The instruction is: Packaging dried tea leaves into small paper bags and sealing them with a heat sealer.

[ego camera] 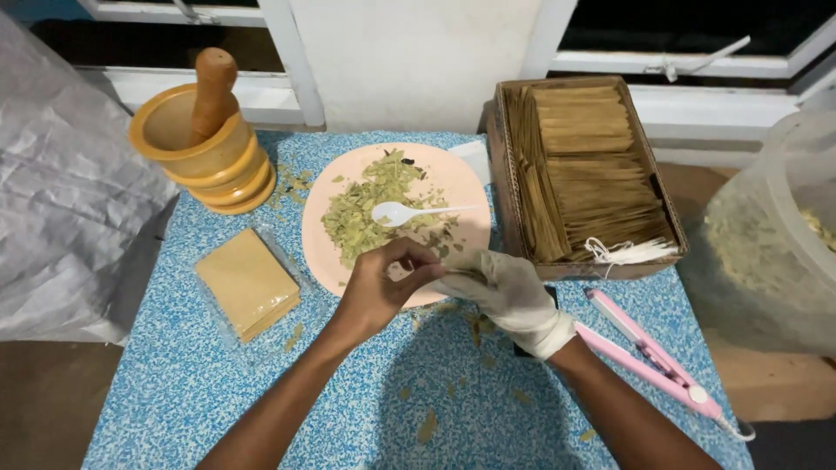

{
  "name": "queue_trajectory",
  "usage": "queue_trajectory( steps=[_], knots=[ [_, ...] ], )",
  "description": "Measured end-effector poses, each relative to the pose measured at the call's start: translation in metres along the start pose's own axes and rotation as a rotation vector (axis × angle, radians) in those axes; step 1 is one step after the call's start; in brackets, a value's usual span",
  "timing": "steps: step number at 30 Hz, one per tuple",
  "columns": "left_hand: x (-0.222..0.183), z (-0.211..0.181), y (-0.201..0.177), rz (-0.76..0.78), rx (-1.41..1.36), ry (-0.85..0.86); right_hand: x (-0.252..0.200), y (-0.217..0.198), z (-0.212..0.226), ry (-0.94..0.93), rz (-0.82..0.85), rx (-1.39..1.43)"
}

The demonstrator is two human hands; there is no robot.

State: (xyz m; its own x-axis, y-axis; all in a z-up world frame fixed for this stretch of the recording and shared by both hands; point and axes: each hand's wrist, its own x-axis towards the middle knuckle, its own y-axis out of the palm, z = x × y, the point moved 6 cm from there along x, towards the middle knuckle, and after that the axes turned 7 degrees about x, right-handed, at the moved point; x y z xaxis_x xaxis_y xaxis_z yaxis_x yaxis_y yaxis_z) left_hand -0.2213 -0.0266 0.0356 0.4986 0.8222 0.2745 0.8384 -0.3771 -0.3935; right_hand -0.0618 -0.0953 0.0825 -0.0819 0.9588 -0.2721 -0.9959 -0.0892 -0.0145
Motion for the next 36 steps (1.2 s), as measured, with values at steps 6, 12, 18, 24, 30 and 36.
queue_trajectory(
  steps=[6, 12, 18, 24, 30, 36],
  knots=[
    [-0.009, 0.004, 0.001, 0.122, 0.019, 0.072, 0.003, 0.005, -0.016, -0.324, -0.071, -0.292],
    [-0.014, -0.011, -0.001, 0.208, -0.052, 0.086, -0.014, -0.01, -0.038, -1.198, -0.179, -0.861],
    [-0.013, -0.014, 0.001, 0.24, 0.055, 0.137, -0.029, 0.007, 0.012, -1.072, -0.13, -0.921],
    [-0.01, -0.018, -0.007, 0.204, 0.074, 0.176, -0.013, -0.006, -0.022, -0.829, -0.125, -0.872],
    [-0.01, -0.018, -0.003, 0.199, 0.056, 0.175, -0.02, -0.003, -0.021, -0.928, -0.161, -0.852],
    [-0.017, -0.028, -0.002, 0.19, 0.198, 0.242, -0.029, -0.004, -0.023, -1.037, -0.18, -0.832]
  ],
)
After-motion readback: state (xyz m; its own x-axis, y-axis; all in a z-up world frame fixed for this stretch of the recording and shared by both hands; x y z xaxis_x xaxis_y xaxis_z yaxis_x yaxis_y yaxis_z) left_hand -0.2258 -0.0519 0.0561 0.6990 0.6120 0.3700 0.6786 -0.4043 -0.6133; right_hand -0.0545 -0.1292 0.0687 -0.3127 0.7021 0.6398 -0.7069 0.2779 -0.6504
